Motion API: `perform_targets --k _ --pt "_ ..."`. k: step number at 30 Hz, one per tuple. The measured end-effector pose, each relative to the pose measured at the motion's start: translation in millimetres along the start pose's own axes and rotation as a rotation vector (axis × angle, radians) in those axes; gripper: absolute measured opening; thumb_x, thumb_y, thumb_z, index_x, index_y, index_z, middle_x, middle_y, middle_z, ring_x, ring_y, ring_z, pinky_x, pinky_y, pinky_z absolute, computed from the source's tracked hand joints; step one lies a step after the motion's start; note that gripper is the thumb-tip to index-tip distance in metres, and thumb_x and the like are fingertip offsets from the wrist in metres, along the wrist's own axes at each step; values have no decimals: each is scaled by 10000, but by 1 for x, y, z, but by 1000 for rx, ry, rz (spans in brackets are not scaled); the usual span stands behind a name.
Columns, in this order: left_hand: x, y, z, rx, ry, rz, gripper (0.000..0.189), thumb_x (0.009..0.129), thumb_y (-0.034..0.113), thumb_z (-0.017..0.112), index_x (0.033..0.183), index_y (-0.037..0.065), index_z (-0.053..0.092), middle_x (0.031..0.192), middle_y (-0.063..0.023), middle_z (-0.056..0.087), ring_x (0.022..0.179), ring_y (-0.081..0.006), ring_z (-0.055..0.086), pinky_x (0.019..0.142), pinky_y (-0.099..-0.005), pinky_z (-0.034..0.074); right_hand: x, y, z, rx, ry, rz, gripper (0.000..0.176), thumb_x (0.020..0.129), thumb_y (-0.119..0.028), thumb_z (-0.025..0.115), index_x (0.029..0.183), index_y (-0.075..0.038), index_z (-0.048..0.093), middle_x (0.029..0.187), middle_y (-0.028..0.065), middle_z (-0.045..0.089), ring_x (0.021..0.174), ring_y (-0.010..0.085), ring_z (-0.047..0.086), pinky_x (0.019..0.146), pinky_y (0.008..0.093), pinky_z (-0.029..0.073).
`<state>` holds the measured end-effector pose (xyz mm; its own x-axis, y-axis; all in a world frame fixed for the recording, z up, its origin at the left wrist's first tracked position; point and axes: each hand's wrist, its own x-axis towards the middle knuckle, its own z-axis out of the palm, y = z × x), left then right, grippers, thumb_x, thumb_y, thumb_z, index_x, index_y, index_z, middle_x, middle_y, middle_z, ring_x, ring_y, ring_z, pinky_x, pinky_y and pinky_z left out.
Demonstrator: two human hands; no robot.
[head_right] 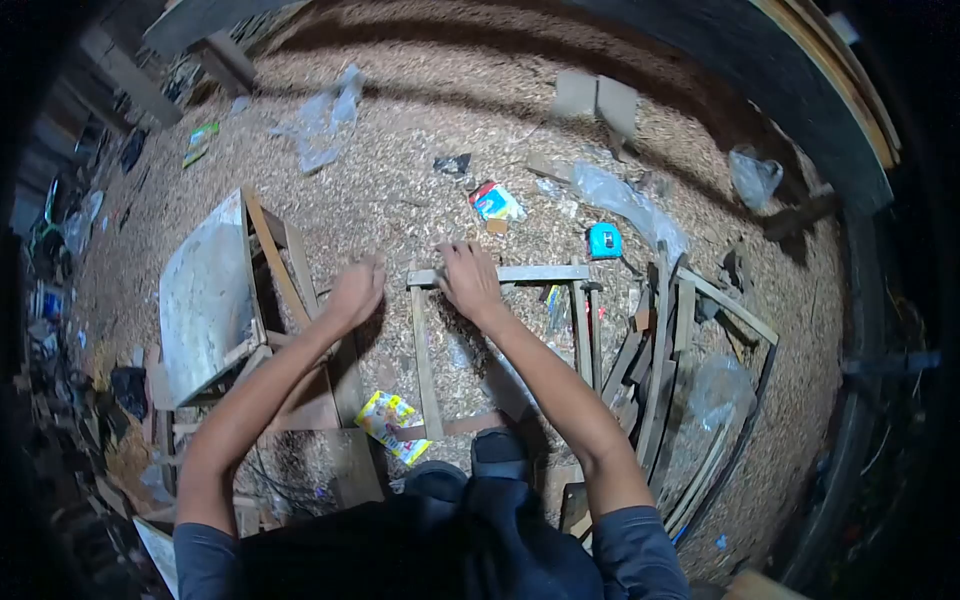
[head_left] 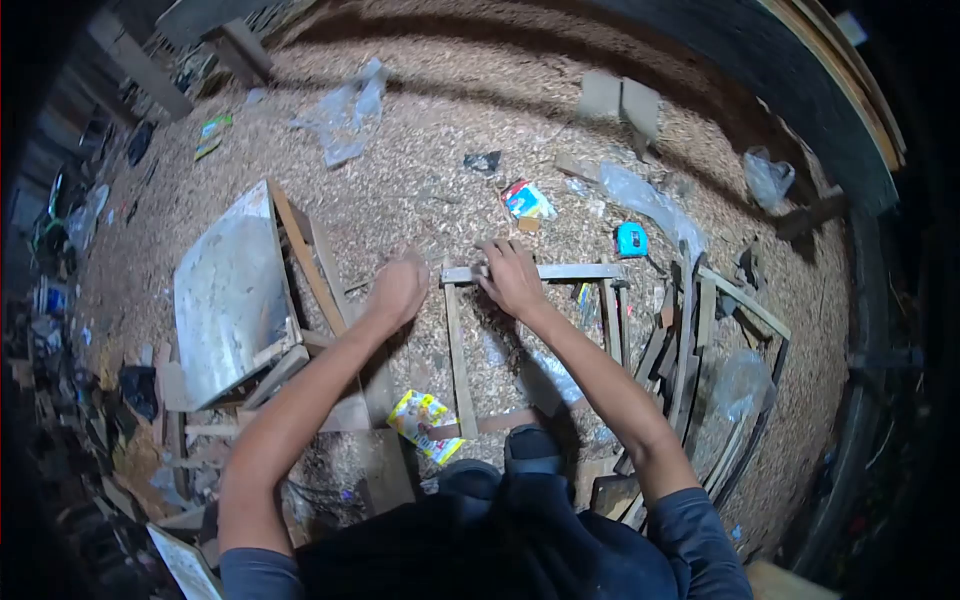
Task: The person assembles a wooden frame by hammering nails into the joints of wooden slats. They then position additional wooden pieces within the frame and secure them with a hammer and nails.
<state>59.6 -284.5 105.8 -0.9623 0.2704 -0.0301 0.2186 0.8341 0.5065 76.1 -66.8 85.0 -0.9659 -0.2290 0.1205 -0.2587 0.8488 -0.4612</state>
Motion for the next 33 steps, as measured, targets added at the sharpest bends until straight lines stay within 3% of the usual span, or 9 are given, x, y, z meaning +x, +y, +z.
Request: perform_targets --k 3,5,10,16,23,29,31,32,33 --pt "-35 -7 43 -19 7 -174 337 930 244 467 995 -71 568 787 -330 628 776 -494 632 738 -560 502 -8 23 33 -62 116 -110 596 751 -207 776 1282 -98 527 1114 117 600 1095 342 543 952 441 440" --pt "-52 13 68 -160 200 -303 353 919 278 532 1023 -59 555 864 -341 622 819 -498 621 761 -557 488 -6 30 42 -35 -32 -125 602 753 -169 770 1296 -114 517 1136 109 612 1088 333 555 949 440 445" --pt "-74 17 132 -308 199 -265 315 848 167 635 1040 -24 474 968 -256 555 938 -457 552 831 -515 444 -1 50 52 21 -215 -224 490 871 -79 546 1354 -145 495 1203 93 607 1078 324 574 952 450 440" --pt "-74 1 127 -237 162 -187 377 791 63 615 1122 -27 458 923 -222 517 907 -404 535 819 -472 430 -4 59 64 -17 -152 -276 483 877 -67 488 1353 -142 499 1213 89 591 1104 306 551 945 444 431" --pt "-72 12 128 -285 180 -279 294 814 105 598 1057 12 462 941 -207 522 934 -402 533 830 -482 442 -7 53 60 -76 -175 -247 481 875 -74 494 1350 -149 506 1160 71 600 1101 286 548 933 430 436" --pt "-52 -6 122 -239 426 -291 131 911 110 512 960 -2 556 951 -189 540 915 -373 533 830 -449 430 -6 47 51 -33 -157 -218 515 846 -89 617 1343 -179 516 1124 111 605 1104 313 543 962 427 429" --pt "-39 -8 111 -273 503 -169 254 976 147 447 913 -34 613 913 -181 521 900 -337 511 844 -414 408 -10 37 33 -17 -51 -216 493 843 -99 637 1321 -164 531 1124 119 603 1103 322 538 964 443 424" --pt "-32 -13 112 -227 541 -136 229 973 141 502 988 -36 647 906 -139 585 855 -250 556 821 -383 446 -13 35 26 -3 54 -214 473 840 -108 656 1298 -149 546 1125 127 601 1102 332 533 965 460 419" --pt "-27 -13 112 -230 542 -130 229 973 141 502 988 -36 647 906 -139 585 855 -250 556 821 -383 446 -18 37 23 -7 59 -213 473 840 -108 656 1298 -149 546 1125 127 601 1102 332 533 965 460 419"
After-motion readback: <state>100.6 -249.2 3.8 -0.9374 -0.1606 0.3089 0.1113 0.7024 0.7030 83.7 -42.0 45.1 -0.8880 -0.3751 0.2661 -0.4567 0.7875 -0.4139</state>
